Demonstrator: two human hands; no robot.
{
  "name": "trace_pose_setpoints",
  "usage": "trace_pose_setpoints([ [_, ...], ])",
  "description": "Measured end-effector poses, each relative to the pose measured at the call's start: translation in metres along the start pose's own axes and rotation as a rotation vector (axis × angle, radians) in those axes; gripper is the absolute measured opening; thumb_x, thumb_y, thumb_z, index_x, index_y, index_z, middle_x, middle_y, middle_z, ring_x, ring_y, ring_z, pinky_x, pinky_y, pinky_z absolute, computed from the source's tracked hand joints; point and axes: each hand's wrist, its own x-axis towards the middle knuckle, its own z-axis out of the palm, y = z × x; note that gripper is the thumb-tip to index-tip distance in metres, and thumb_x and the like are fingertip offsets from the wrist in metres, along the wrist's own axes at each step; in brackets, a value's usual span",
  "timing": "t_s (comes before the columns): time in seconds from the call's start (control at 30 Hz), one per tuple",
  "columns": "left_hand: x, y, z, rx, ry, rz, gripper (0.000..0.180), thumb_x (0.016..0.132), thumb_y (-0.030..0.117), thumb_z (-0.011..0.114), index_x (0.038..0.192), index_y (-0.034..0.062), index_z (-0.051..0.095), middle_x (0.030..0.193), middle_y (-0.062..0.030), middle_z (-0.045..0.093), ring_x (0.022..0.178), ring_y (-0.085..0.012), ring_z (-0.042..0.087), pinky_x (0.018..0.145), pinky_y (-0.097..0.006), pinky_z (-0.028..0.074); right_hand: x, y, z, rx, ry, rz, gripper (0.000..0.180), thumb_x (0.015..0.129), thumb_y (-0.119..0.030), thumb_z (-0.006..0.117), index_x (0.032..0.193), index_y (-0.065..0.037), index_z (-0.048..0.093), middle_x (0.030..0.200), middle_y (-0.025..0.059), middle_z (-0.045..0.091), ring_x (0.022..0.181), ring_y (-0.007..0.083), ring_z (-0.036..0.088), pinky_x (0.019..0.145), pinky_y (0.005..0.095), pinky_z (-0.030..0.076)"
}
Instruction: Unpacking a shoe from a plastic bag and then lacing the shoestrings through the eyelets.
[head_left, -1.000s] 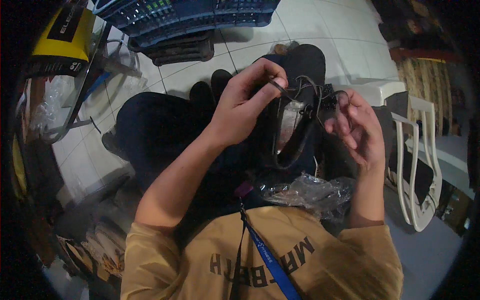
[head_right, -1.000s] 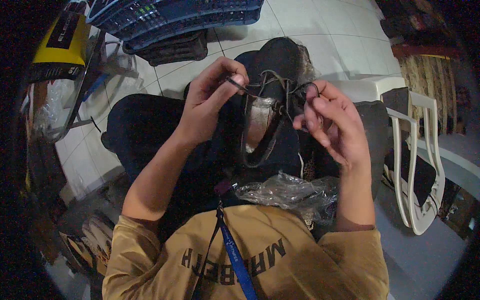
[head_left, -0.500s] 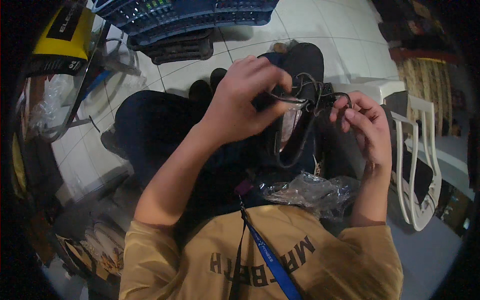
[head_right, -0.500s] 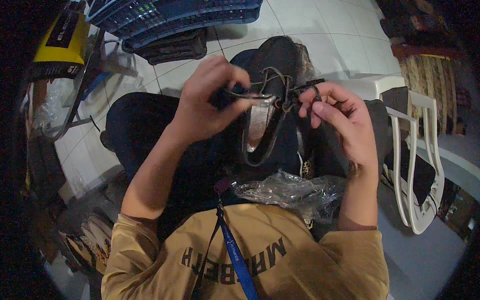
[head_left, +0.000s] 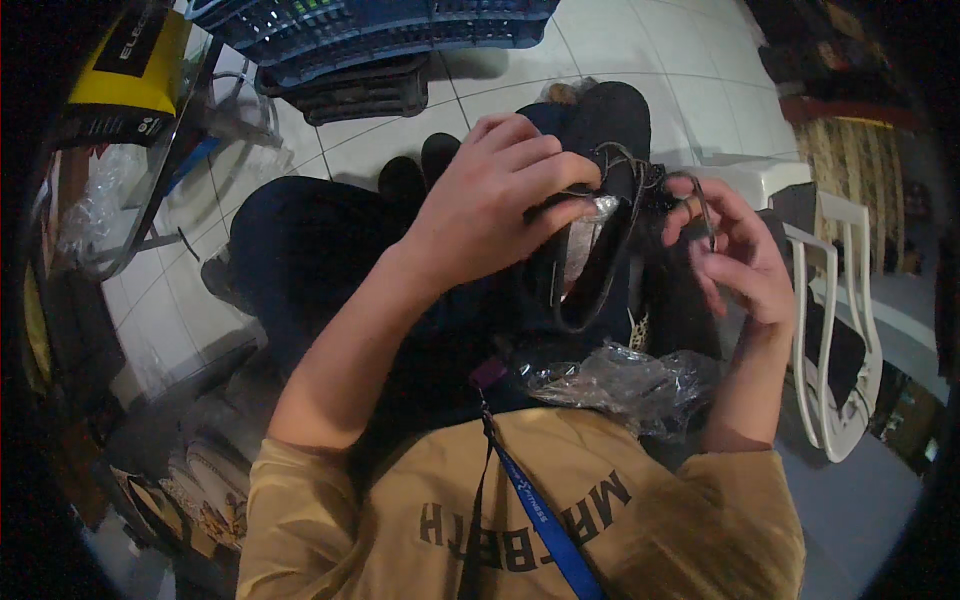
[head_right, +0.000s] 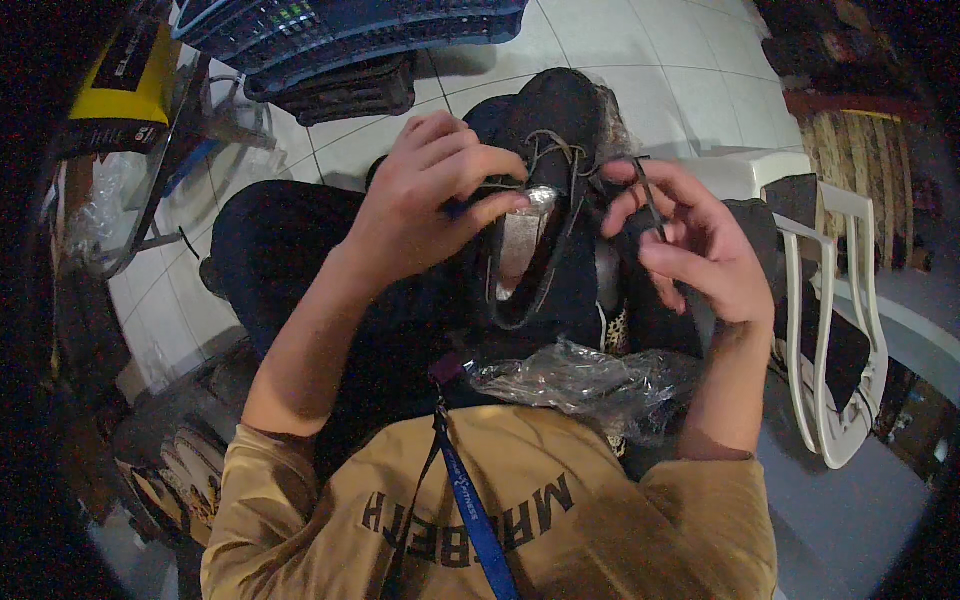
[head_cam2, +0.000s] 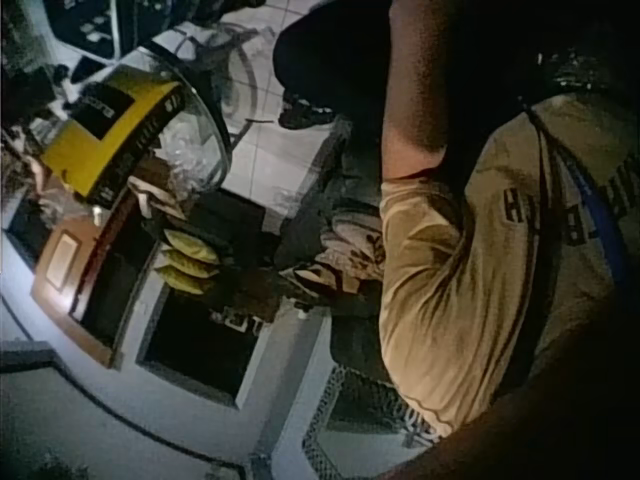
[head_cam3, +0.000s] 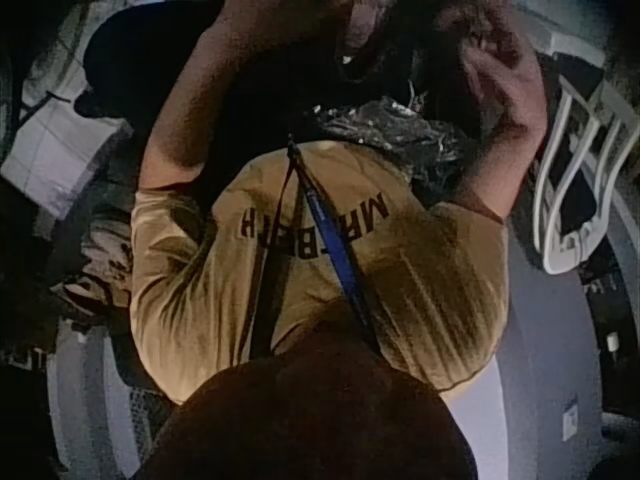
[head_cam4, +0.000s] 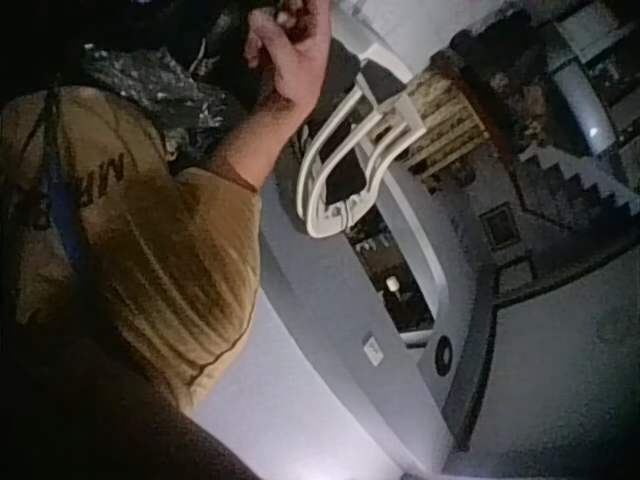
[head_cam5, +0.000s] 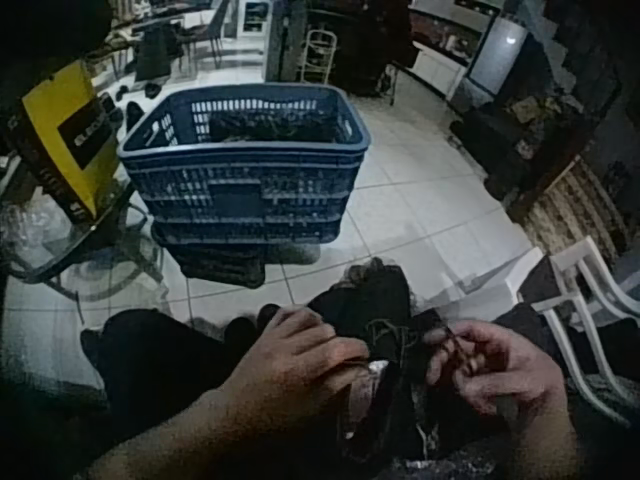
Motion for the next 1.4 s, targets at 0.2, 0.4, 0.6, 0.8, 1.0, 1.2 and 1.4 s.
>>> trace_pose_setpoints([
  [0.2,-0.002,-0.011,-0.008,0.003,-0.080,0.054,0.029,0.080,0.023,0.091,0.101,0.0123,0.074,0.096,-0.0037,0.066,0.106,-0.0322,0.062,0.095,-0.044,0.051,0.009,0.013,0.000,-0.895,0.492,-0.092,0.067,0.089,-0.022,0.088,0.148,-0.006,0.060,0.138,0.0107,0.066,0.105,0.0138,0.069,0.074,0.0266,0.057],
  [0.4,0.001,0.004,-0.005,-0.410,-0.172,-0.119,0.016,0.092,0.019,0.083,0.100,0.0095,0.073,0.122,-0.0057,0.064,0.119,-0.0269,0.058,0.104,-0.042,0.047,0.031,0.044,0.038,-1.028,0.449,-0.349,0.114,0.075,-0.031,0.098,0.167,-0.009,0.033,0.157,0.0177,0.052,0.145,0.0322,0.051,0.110,0.0415,0.051],
  [0.6,0.002,-0.007,-0.024,-1.289,-0.249,-0.366,0.022,0.097,0.027,0.077,0.092,0.0091,0.066,0.134,-0.0115,0.059,0.130,-0.0269,0.053,0.115,-0.049,0.040,0.040,0.055,0.024,-0.718,0.373,-0.219,0.105,0.082,-0.013,0.086,0.169,-0.007,0.027,0.162,0.0259,0.045,0.146,0.0339,0.052,0.121,0.0436,0.042],
  [0.8,-0.006,-0.053,-0.061,-1.690,-0.053,-0.415,0.040,0.104,0.038,0.063,0.077,0.0131,0.049,0.096,-0.0094,0.058,0.100,-0.0231,0.057,0.115,-0.053,0.042,0.043,0.059,0.021,-0.792,0.415,-0.232,0.094,0.085,-0.011,0.078,0.166,-0.006,0.031,0.151,0.0258,0.058,0.141,0.0348,0.058,0.118,0.0428,0.045],
  [1.0,0.000,-0.067,-0.095,-0.511,0.105,-0.991,0.030,0.102,0.033,0.073,0.085,0.0088,0.065,0.079,-0.0026,0.058,0.069,-0.0139,0.056,0.082,-0.031,0.052,0.036,0.050,0.027,-0.949,0.482,-0.192,0.082,0.086,-0.025,0.086,0.155,-0.002,0.048,0.145,0.0259,0.063,0.137,0.0370,0.061,0.115,0.0444,0.046],
  [1.2,0.005,-0.024,-0.036,0.168,0.087,-0.185,0.029,0.086,0.018,0.086,0.111,0.0115,0.073,0.110,-0.0081,0.068,0.111,-0.0254,0.064,0.103,-0.041,0.045,0.026,0.044,0.025,-1.208,0.494,-0.274,0.060,0.091,-0.037,0.084,0.135,-0.001,0.064,0.130,0.0210,0.067,0.130,0.0423,0.059,0.112,0.0478,0.045],
  [1.4,0.010,0.006,-0.020,0.225,-0.024,0.003,0.038,0.086,0.023,0.085,0.124,0.0191,0.078,0.119,-0.0046,0.071,0.126,-0.0282,0.060,0.124,-0.049,0.025,0.027,0.052,0.026,-1.317,0.478,-0.480,0.024,0.103,-0.025,0.069,0.108,-0.001,0.071,0.124,0.0139,0.070,0.133,0.0418,0.056,0.112,0.0523,0.043],
])
